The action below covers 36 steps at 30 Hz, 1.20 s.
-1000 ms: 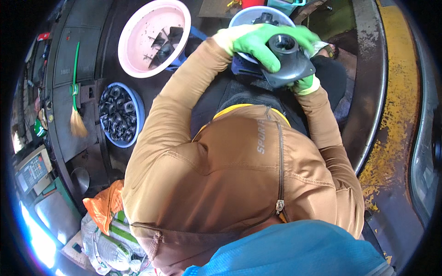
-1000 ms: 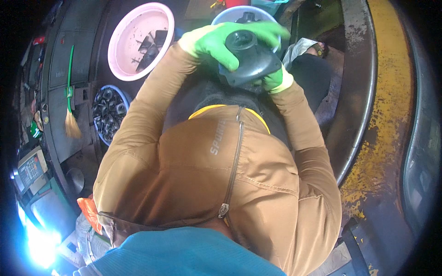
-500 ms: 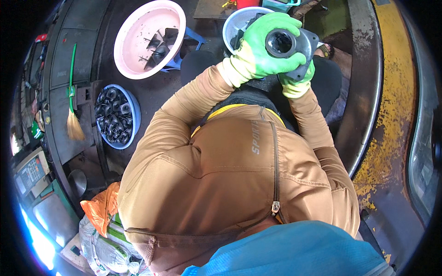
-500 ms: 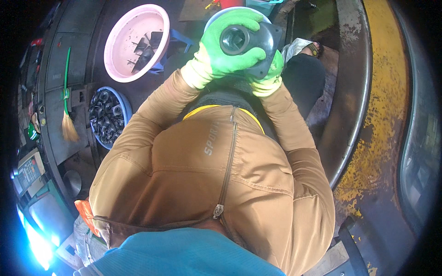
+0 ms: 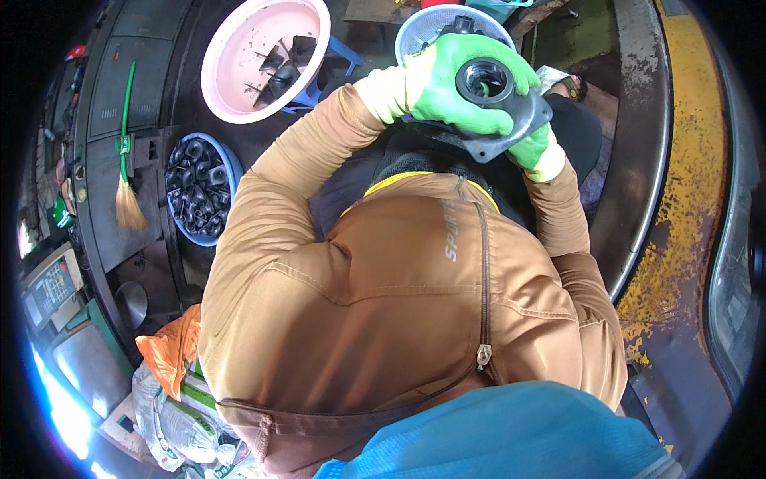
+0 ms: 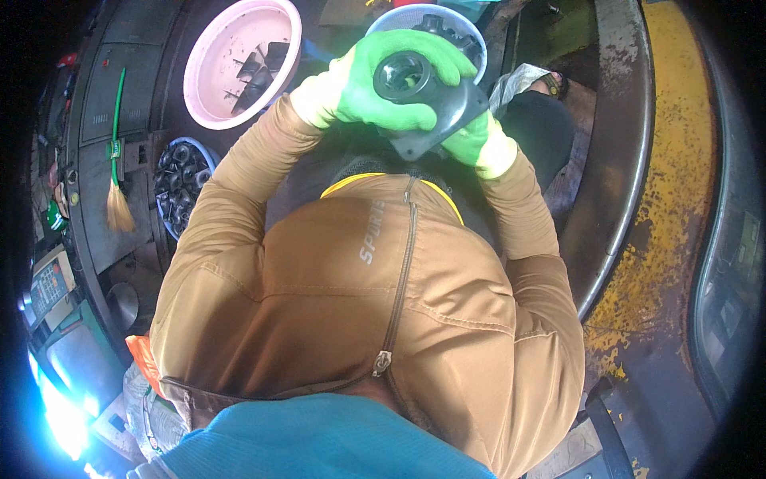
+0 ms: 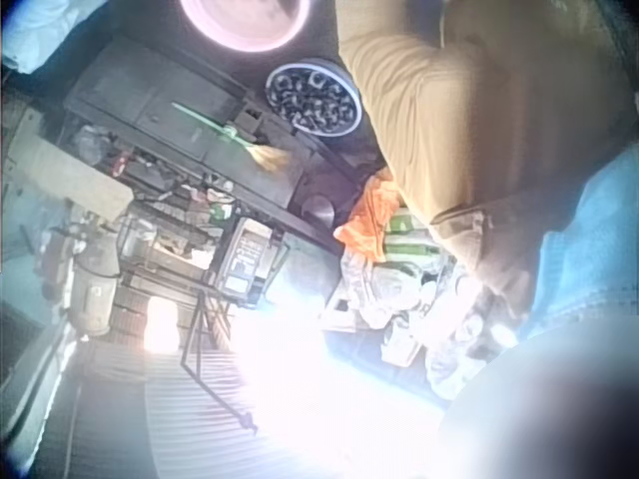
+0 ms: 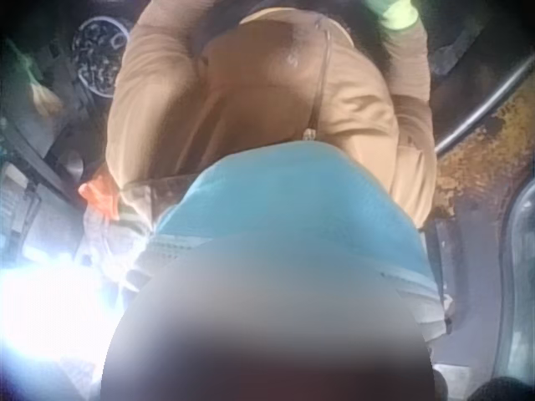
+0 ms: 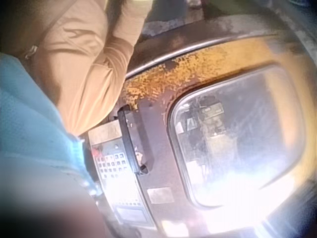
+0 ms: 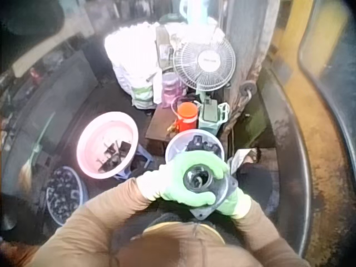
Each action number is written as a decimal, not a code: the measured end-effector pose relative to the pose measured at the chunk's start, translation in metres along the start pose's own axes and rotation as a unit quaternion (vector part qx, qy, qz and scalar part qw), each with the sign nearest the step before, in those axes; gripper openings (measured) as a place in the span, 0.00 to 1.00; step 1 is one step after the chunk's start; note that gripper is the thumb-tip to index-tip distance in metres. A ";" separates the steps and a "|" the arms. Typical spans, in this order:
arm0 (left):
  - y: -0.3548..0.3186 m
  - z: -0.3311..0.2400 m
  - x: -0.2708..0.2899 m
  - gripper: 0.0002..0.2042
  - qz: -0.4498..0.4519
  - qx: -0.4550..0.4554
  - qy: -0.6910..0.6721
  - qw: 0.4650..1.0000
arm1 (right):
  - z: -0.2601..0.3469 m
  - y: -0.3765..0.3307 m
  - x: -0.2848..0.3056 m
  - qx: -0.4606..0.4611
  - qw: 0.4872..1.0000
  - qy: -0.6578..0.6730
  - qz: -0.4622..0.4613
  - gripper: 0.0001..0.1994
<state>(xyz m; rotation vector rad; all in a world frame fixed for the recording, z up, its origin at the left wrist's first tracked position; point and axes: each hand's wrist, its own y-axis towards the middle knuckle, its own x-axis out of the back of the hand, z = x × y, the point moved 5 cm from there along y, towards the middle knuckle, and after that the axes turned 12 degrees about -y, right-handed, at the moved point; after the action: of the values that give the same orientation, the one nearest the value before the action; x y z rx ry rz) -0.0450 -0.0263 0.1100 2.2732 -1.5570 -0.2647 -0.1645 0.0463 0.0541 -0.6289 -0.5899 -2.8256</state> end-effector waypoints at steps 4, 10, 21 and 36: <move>-0.003 0.011 -0.009 0.20 0.108 0.011 -0.142 0.984 | -0.010 -0.009 -0.021 -0.044 0.955 0.272 0.110 0.20; 0.001 0.045 -0.028 0.27 0.083 0.006 -0.529 0.845 | 0.008 -0.003 -0.071 -0.067 0.528 0.808 0.252 0.20; -0.014 0.071 0.038 0.17 -0.392 0.010 -0.213 0.895 | -0.051 0.007 -0.002 -0.179 0.680 0.680 -0.207 0.20; -0.016 0.042 0.049 0.17 -0.233 -0.013 0.433 0.870 | -0.074 -0.005 0.007 -0.228 0.905 0.233 -0.274 0.18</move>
<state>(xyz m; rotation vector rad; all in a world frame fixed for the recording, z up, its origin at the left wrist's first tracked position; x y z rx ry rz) -0.0283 -0.0748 0.0678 2.2107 -0.5371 0.5533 -0.1991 0.0188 -0.0060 0.2241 0.0034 -3.4921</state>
